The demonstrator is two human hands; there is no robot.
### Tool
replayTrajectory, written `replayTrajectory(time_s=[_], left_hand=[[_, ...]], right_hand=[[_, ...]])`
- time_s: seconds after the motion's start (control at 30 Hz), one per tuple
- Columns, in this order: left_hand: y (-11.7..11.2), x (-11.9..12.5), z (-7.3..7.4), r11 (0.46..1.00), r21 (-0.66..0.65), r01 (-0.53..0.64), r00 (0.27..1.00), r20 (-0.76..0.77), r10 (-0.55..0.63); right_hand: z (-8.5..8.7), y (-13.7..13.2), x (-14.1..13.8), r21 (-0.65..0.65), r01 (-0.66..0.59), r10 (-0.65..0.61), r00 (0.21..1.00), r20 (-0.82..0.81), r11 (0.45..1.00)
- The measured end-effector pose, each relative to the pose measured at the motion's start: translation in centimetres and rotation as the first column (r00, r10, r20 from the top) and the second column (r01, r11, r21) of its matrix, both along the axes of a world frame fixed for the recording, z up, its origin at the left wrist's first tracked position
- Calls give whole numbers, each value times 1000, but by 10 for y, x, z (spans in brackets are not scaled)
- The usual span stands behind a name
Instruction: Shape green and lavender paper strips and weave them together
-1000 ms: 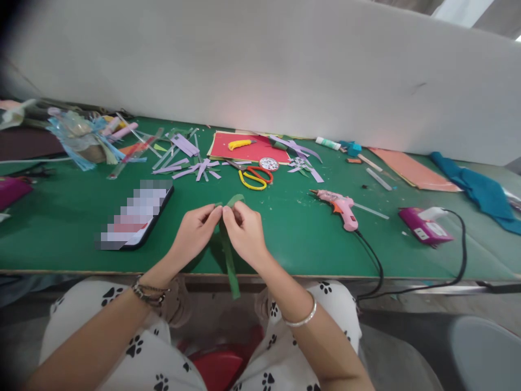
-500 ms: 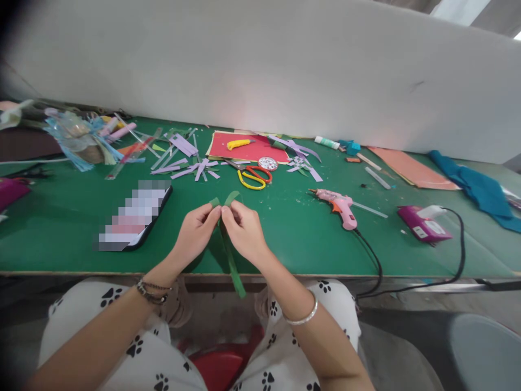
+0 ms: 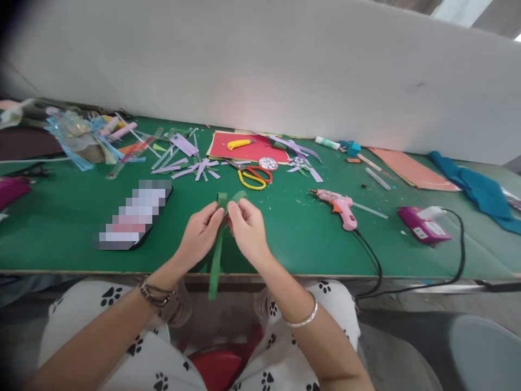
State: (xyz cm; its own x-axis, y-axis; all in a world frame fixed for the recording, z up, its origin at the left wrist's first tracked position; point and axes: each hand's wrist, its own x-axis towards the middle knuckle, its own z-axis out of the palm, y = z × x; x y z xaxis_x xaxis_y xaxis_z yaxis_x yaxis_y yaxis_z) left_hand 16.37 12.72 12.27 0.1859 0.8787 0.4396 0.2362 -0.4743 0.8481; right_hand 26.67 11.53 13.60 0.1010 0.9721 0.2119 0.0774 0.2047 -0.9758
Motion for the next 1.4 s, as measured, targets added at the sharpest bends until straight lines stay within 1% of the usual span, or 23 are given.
replayTrajectory(time_s=[0.07,0.13,0.2,0.27,0.4,0.57,0.6,0.67,0.73,0.77,0.93,1.0,1.07,1.13,1.2,1.23,1.3,1.33,1.4], left_hand=[[0,1,-1,997,60,-52,998,-32,54],[1,2,-1,993,87,-82,996,-28,84],[1,3,-1,993,78,-86,996,-8,86],[1,5,0,996,42,-78,997,21,77],[0,7,2,995,5,-104,993,55,103],[-4,11,3,979,-55,-196,973,114,201],[-4,11,4,979,-69,-191,973,119,198],[-4,11,4,988,-81,-130,984,109,139],[-3,11,5,996,-66,-65,994,79,70],[-2,10,5,997,-50,-52,996,64,55],[0,8,5,995,15,-98,994,40,97],[0,7,5,995,1,-95,994,55,95],[-1,9,4,996,-62,-65,991,115,72],[-3,11,3,987,-161,-27,972,225,63],[-5,14,1,969,-248,1,938,336,85],[-5,15,1,962,-272,1,924,368,103],[-6,16,3,963,-271,-10,927,358,110],[-6,15,4,969,-246,-16,943,319,97],[-5,12,7,986,-167,-21,981,189,53]], right_hand=[[-1,0,1,24,-10,8,998,60,1000],[-2,-1,1,46,-26,21,993,112,999],[-2,-1,1,55,-35,27,990,135,998],[0,-2,1,46,-35,29,991,132,998],[1,-2,-1,-4,-24,24,997,80,1000],[-3,-2,-7,-40,36,-40,995,-87,999],[-3,-2,-7,-42,47,-52,992,-111,998],[-3,-2,-7,-40,62,-66,990,-124,997],[-2,-2,-4,-34,66,-69,993,-93,997],[-1,-2,-2,-31,63,-65,996,-64,998],[3,-2,5,42,3,-9,986,164,999],[4,-3,5,54,0,-11,980,198,999],[5,-5,4,28,-10,6,987,159,1000],[6,-6,1,-10,-17,17,997,77,1000],[6,-7,-2,-39,1,-1,1000,-13,999],[6,-8,-4,-48,12,-14,999,-47,999],[5,-8,-6,-51,23,-27,997,-77,998],[5,-8,-6,-46,27,-31,997,-77,999],[4,-8,-5,-31,34,-36,997,-70,999]])
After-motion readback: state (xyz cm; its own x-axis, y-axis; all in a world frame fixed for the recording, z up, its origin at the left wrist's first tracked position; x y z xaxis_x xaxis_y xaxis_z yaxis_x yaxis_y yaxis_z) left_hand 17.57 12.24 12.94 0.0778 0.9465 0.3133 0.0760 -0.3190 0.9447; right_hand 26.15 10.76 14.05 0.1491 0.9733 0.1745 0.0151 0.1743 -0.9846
